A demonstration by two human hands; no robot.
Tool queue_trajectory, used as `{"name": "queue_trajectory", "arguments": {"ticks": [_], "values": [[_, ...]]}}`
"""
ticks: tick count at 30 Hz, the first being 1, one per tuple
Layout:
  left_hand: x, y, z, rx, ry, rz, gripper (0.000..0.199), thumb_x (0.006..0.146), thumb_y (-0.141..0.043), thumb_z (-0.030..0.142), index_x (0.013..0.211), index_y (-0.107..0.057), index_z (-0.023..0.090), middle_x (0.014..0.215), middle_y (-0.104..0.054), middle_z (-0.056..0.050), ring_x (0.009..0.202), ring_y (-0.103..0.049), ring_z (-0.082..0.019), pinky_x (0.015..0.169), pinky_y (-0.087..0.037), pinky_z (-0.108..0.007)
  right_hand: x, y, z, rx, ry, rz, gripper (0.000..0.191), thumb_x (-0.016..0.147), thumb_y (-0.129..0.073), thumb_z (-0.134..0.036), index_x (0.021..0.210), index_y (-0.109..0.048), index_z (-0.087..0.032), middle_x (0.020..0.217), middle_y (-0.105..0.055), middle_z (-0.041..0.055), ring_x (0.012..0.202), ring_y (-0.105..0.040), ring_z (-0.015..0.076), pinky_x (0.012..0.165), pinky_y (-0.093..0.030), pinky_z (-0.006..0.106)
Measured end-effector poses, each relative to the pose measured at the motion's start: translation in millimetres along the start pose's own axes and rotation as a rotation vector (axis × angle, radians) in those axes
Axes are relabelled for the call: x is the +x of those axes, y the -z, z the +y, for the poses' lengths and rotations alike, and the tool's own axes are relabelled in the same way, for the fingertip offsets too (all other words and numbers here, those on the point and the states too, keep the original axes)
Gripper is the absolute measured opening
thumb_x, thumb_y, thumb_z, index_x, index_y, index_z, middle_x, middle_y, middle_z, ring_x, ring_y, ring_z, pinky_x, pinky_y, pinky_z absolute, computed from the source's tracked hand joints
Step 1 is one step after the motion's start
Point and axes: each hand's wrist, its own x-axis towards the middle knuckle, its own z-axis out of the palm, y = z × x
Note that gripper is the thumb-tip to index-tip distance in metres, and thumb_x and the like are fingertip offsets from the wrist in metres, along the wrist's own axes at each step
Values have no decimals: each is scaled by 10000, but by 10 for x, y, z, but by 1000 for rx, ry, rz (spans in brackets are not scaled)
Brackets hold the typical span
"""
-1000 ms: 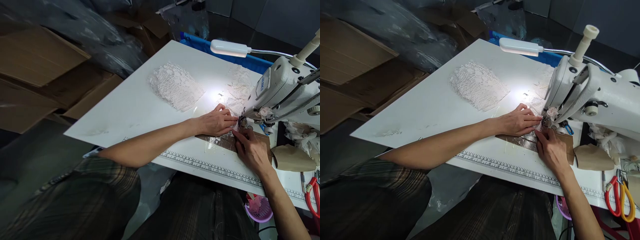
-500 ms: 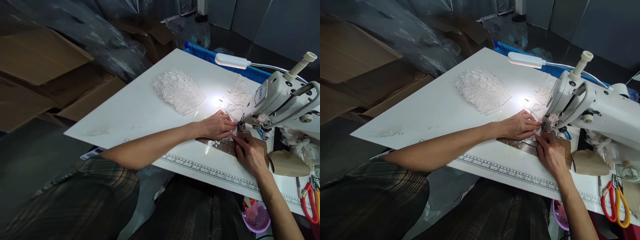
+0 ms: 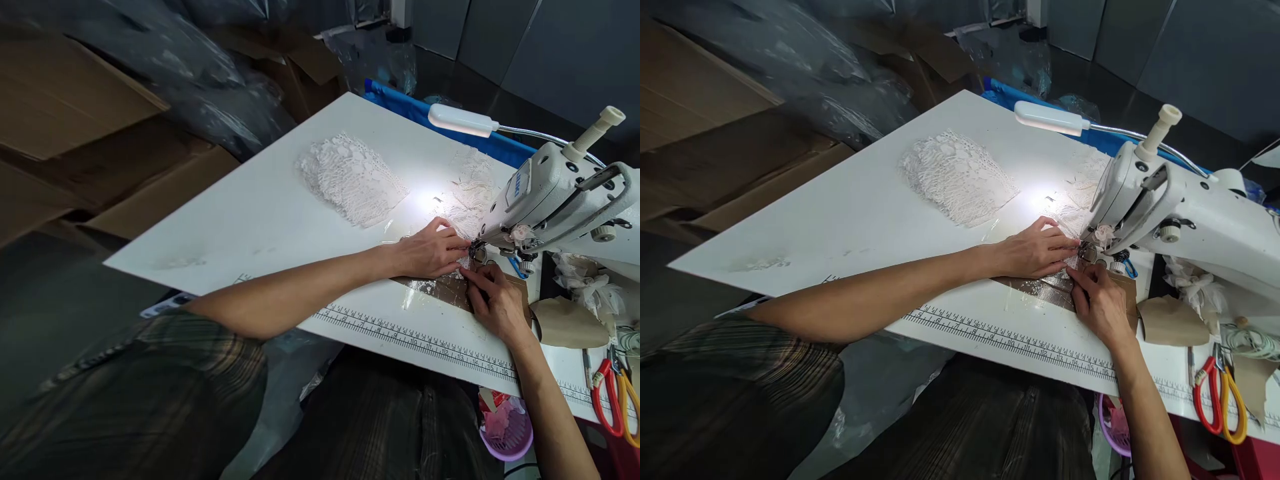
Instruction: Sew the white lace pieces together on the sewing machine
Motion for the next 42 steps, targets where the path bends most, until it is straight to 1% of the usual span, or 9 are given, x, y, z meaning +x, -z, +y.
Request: {"name": "queue_trajectory", "arguments": {"ticks": [4, 7, 16, 25, 29, 33, 36, 39, 42], "values": [[-7, -18, 19, 14, -65, 89, 268, 1023, -450, 184, 1004, -714, 221, 1049, -758, -27, 906, -660, -161, 997, -392, -405, -7, 7, -3, 16, -5, -18, 374, 937, -475, -240, 1207, -728, -294, 1004, -632, 65, 785, -633, 147, 613, -501, 235], [-10, -16, 13, 22, -101, 111, 275, 1032, -448, 197, 978, -716, 218, 1038, -762, -15, 863, -659, -151, 973, -400, -394, -5, 18, -10, 14, -5, -24, 374, 935, -476, -239, 1207, -727, -290, 1015, -634, 69, 774, -632, 148, 595, -492, 237], [24, 41, 42, 87, -38, 29, 249, 1020, -462, 185, 1001, -708, 222, 1111, -744, -14, 850, -630, -155, 938, -401, -387, 26, 91, -67, -46, -19, -94, 400, 940, -472, -248, 1275, -688, -268, 1032, -634, 103, 737, -611, 156, 532, -465, 228], [79, -7, 122, 201, 85, -29, 280, 1052, -435, 218, 1008, -705, 159, 1099, -733, -51, 842, -611, -176, 783, -358, -344, 112, 95, -68, -84, -84, -168, 437, 943, -448, -251, 1327, -655, -255, 1067, -653, 130, 673, -602, 166, 509, -452, 257], [101, -15, 146, 227, 128, -58, 302, 1059, -419, 244, 1030, -702, 145, 1079, -726, -66, 848, -595, -189, 755, -343, -339, 105, 65, -6, 39, -102, -99, 414, 948, -449, -281, 1288, -682, -244, 993, -669, 121, 668, -609, 180, 554, -499, 291], [99, -45, 155, 210, 144, -74, 273, 1044, -430, 228, 1037, -696, 165, 1113, -709, -75, 857, -581, -183, 754, -364, -339, 42, 21, 109, 267, -134, 93, 406, 945, -444, -306, 1253, -695, -224, 968, -684, 110, 799, -656, 218, 755, -571, 389], [83, -38, 129, 216, 136, -9, 250, 1034, -431, 198, 1066, -676, 158, 1119, -696, -100, 880, -579, -182, 762, -398, -341, 1, -15, 167, 356, -209, 181, 390, 930, -470, -309, 1228, -695, -195, 1023, -698, 124, 877, -677, 235, 849, -570, 444], [68, 32, 63, 223, 102, 86, 252, 1037, -415, 184, 1032, -664, 143, 1109, -687, -117, 908, -582, -190, 759, -425, -339, -13, -42, 181, 355, -249, 192, 368, 922, -489, -316, 1194, -701, -188, 1051, -710, 130, 908, -686, 246, 873, -567, 455], [66, 112, -1, 190, 46, 132, 268, 1039, -418, 168, 934, -663, 139, 1023, -697, -99, 855, -582, -170, 725, -428, -315, -6, -51, 172, 320, -248, 196, 348, 915, -495, -319, 1160, -709, -196, 1028, -724, 125, 905, -684, 259, 863, -567, 466]]}}
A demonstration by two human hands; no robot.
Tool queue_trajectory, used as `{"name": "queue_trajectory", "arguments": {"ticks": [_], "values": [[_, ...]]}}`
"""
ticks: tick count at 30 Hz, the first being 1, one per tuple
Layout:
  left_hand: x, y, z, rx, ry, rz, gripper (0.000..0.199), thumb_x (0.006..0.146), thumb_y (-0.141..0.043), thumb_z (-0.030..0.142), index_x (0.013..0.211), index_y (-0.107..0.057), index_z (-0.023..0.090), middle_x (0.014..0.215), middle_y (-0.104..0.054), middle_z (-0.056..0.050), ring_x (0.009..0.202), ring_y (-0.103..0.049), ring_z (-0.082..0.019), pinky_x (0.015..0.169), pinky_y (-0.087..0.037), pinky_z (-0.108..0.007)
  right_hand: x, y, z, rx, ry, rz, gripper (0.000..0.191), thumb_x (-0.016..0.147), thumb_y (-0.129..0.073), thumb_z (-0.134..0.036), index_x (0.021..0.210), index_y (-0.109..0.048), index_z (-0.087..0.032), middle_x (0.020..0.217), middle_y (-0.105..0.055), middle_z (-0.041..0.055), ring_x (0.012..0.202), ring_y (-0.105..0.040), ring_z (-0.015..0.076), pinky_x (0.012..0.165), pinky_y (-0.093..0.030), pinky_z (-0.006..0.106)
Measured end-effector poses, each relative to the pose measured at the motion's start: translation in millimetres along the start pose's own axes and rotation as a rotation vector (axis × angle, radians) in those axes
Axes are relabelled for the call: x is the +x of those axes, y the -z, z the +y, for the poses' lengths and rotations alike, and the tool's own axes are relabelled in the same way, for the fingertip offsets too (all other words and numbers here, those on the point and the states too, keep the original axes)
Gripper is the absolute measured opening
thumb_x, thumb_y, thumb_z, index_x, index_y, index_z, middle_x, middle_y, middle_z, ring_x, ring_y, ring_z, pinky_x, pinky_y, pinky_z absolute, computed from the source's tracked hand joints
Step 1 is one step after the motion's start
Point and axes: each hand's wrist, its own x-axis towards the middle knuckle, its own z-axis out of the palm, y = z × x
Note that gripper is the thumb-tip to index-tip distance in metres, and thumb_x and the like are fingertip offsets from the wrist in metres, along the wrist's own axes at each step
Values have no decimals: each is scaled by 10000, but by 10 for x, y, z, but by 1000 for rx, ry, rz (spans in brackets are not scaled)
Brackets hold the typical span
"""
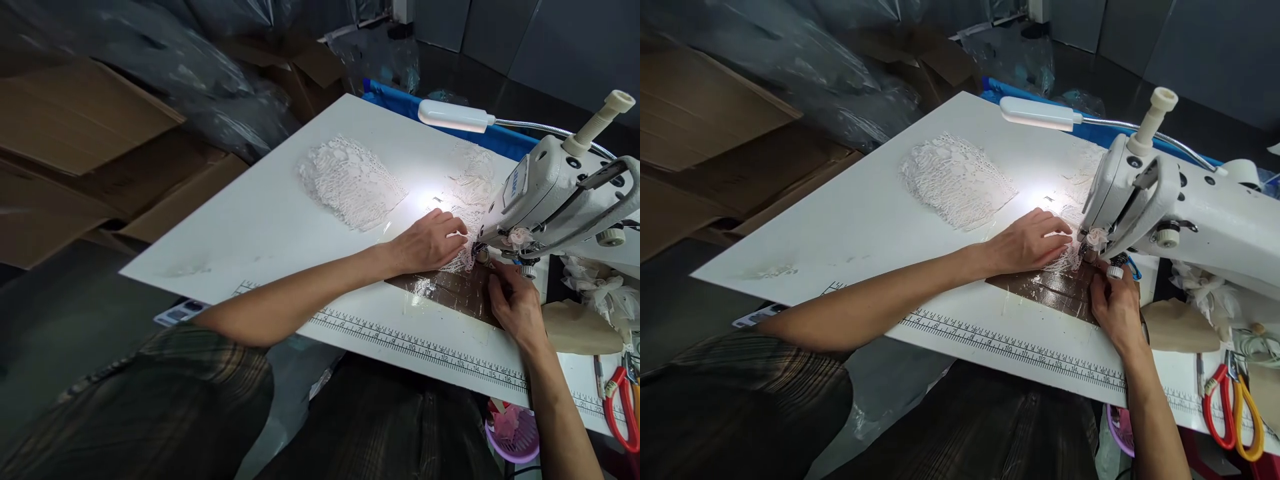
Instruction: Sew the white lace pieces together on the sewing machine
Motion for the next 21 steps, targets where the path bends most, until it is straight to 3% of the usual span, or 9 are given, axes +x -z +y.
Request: {"name": "queue_trajectory", "arguments": {"ticks": [6, 13, 17, 21], "values": [[10, -36, 0, -151, -178, -57, 252, 1020, -481, 164, 882, -690, 149, 950, -726, -52, 782, -606, -136, 732, -429, -298, 15, 22, -35, -33, 14, 7, 337, 899, -484, -309, 1098, -720, -173, 948, -700, 123, 821, -667, 244, 801, -566, 434], [-28, -93, -23, -232, -237, -154, 217, 1014, -504, 197, 1018, -712, 137, 1081, -729, -100, 894, -652, -171, 812, -511, -326, -6, 19, -44, -23, 37, -18, 293, 915, -480, -300, 1075, -708, -208, 936, -691, 95, 799, -640, 238, 779, -545, 431], [-45, -97, -27, -274, -235, -129, 236, 1013, -492, 187, 1035, -702, 81, 1038, -718, -144, 922, -655, -187, 835, -565, -335, -19, -2, -40, 0, 48, -8, 321, 911, -482, -304, 1116, -702, -194, 981, -692, 109, 863, -644, 249, 814, -542, 436], [-53, -100, -24, -342, -229, -105, 236, 1014, -486, 183, 1067, -684, 64, 1041, -711, -154, 948, -661, -191, 829, -593, -343, -24, -5, -30, -28, 20, -23, 299, 907, -485, -325, 1030, -717, -183, 920, -686, 112, 800, -631, 249, 762, -534, 435]]}}
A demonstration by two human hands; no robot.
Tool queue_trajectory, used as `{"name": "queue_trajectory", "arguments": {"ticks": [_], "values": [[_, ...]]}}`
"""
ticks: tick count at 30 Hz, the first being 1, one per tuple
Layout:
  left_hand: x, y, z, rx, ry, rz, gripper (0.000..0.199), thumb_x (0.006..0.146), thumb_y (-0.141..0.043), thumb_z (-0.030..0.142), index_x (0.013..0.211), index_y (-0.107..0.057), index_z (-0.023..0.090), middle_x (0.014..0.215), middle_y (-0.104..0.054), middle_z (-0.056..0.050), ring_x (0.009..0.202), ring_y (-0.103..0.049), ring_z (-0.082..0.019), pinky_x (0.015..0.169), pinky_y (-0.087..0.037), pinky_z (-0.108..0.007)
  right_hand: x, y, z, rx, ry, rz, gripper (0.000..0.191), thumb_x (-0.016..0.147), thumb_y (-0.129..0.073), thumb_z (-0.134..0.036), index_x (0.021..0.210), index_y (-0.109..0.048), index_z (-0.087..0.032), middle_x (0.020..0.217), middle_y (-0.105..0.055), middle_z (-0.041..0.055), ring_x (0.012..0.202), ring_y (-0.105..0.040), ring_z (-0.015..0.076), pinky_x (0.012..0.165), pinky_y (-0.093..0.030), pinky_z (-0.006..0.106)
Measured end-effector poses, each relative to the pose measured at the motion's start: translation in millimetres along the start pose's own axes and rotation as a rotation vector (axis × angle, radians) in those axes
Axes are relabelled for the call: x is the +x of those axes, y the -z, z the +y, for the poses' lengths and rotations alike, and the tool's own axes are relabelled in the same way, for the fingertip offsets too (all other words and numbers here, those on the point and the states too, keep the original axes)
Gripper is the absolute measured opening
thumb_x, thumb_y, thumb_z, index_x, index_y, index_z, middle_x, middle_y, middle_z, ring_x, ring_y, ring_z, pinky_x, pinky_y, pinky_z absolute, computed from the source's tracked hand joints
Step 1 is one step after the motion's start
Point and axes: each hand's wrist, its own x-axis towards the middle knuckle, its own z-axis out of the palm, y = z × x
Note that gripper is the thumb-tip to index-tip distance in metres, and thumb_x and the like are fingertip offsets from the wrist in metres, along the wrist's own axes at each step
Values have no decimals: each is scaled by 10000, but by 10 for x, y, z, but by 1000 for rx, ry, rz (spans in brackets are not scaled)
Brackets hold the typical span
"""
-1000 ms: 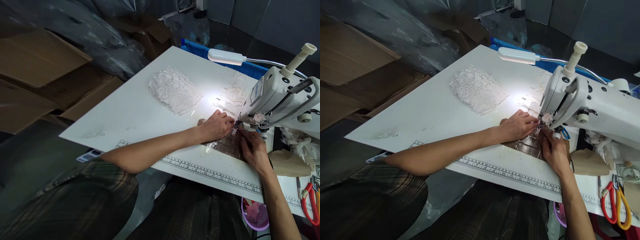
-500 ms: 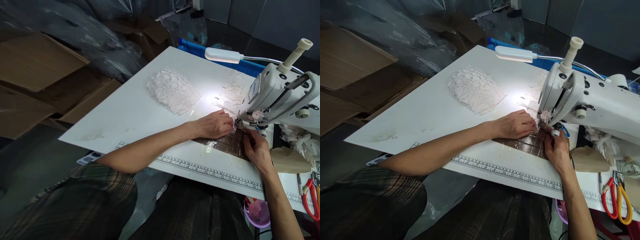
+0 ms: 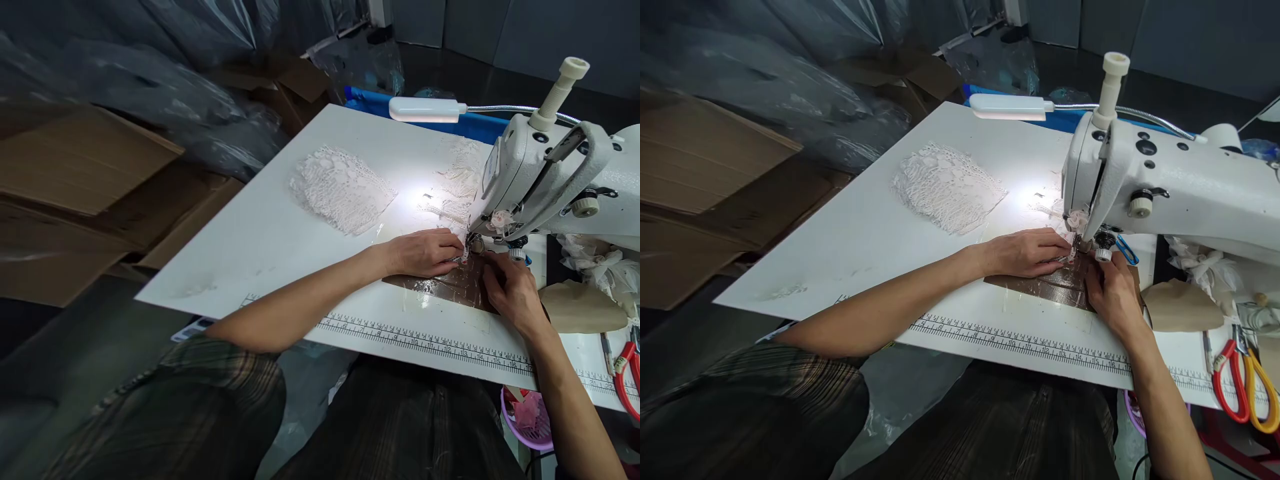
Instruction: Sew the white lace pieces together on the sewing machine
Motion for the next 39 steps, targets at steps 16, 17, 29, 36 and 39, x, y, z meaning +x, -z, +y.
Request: {"name": "queue_trajectory", "arguments": {"ticks": [16, 17, 29, 36, 39], "values": [[14, 16, 27, 13, 74, -58, 207, 989, -528, 190, 1010, -725, 132, 1100, -722, -132, 926, -665, -186, 846, -586, -368, 3, 15, -93, -172, 80, -126, 400, 948, -447, -320, 1260, -695, -275, 1046, -644, 97, 831, -635, 208, 672, -550, 338], [17, 19, 32, 21, 77, -61, 206, 986, -530, 189, 1007, -727, 130, 1100, -721, -133, 926, -663, -186, 847, -583, -368, 5, 16, -101, -205, 88, -145, 400, 944, -455, -315, 1264, -695, -288, 1055, -636, 95, 819, -630, 200, 643, -539, 316], [13, 27, 56, 112, 72, -81, 228, 990, -502, 215, 1004, -720, 151, 1109, -718, -93, 906, -633, -187, 856, -481, -358, 25, 46, -216, -412, 137, -210, 410, 909, -497, -243, 1268, -685, -306, 1090, -610, 97, 789, -617, 177, 527, -446, 248], [37, 77, 77, 146, 121, -160, 236, 975, -508, 275, 1022, -717, 176, 1137, -709, -72, 877, -598, -201, 803, -373, -358, 32, 51, -266, -481, 160, -197, 402, 915, -468, -231, 1252, -684, -273, 1049, -615, 103, 734, -616, 173, 490, -409, 243], [47, 100, 67, 131, 146, -204, 234, 971, -519, 298, 1037, -715, 189, 1170, -697, -73, 884, -591, -202, 792, -352, -357, 49, 56, -294, -519, 155, -219, 408, 909, -467, -232, 1261, -670, -271, 1033, -615, 105, 689, -595, 164, 466, -375, 242]]}}
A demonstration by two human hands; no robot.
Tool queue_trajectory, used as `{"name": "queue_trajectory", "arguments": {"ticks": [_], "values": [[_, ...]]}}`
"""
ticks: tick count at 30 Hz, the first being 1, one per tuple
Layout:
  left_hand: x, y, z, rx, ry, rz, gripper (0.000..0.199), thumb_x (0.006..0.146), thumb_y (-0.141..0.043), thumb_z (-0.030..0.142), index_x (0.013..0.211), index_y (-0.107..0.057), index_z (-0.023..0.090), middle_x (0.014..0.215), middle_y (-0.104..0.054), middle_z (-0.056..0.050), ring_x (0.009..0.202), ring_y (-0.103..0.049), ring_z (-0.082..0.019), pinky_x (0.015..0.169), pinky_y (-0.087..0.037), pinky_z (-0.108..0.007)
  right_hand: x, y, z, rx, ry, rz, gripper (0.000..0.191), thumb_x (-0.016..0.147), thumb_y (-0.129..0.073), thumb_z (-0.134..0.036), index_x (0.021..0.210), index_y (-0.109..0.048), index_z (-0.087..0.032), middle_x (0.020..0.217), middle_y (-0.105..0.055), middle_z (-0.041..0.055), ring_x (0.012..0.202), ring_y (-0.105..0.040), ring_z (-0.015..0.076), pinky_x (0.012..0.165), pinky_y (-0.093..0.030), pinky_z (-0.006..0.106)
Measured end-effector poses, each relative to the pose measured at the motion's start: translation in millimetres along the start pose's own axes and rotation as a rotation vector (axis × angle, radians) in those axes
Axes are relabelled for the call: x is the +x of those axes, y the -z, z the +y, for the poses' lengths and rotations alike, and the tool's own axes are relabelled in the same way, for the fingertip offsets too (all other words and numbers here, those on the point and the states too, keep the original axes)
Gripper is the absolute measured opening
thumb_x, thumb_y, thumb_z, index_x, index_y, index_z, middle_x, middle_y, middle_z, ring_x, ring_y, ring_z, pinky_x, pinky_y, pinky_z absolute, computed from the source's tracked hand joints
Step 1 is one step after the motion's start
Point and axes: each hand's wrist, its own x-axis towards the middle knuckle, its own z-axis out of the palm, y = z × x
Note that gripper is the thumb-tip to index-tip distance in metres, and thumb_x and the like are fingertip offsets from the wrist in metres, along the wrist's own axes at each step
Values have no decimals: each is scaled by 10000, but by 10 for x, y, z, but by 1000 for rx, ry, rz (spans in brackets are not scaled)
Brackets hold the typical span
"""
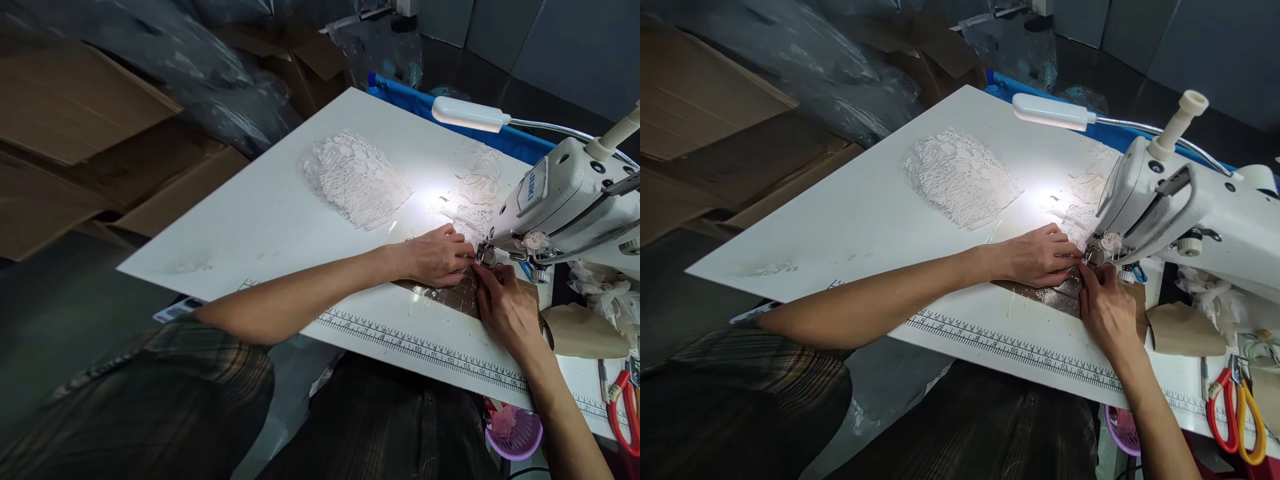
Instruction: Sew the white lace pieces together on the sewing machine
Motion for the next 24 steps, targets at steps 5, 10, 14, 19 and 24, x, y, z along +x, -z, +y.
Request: {"name": "queue_trajectory", "arguments": {"ticks": [5, 10, 14, 19, 24], "values": [[6, -1, -24, 45, -1, -13, 263, 974, -530, 343, 1043, -712, 166, 1188, -683, -85, 901, -582, -215, 776, -343, -365, 74, 55, -69, -68, -45, -84, 426, 900, -474, -248, 1291, -642, -255, 1040, -628, 123, 601, -551, 147, 429, -305, 245], [10, 2, -11, 83, 34, -20, 320, 977, -534, 393, 1126, -688, 156, 1214, -661, -109, 899, -572, -222, 772, -345, -369, 89, 67, -53, -12, -55, -84, 399, 916, -463, -276, 1257, -664, -225, 1037, -654, 140, 574, -555, 154, 420, -318, 255], [14, 17, -13, 79, 63, -62, 363, 983, -516, 427, 1197, -660, 171, 1243, -646, -112, 915, -563, -224, 802, -340, -369, 12, 70, 134, 258, -14, 15, 371, 945, -425, -324, 1187, -689, -229, 996, -683, 117, 706, -631, 210, 584, -513, 334], [21, 21, -39, 80, 61, -45, 405, 974, -519, 461, 1203, -652, 155, 1202, -653, -108, 890, -555, -224, 790, -327, -369, 49, 35, 404, 614, -128, -35, 470, 984, -373, -535, 1052, -716, -220, 816, -699, 79, 734, -655, 242, 664, -549, 388], [17, 20, -46, 96, 67, -65, 434, 978, -504, 479, 1205, -643, 136, 1204, -648, -120, 905, -561, -230, 790, -327, -371, 130, -57, 472, 669, -276, 4, 594, 971, -306, -637, 897, -692, -192, 738, -653, 91, 713, -627, 255, 682, -533, 418]]}}
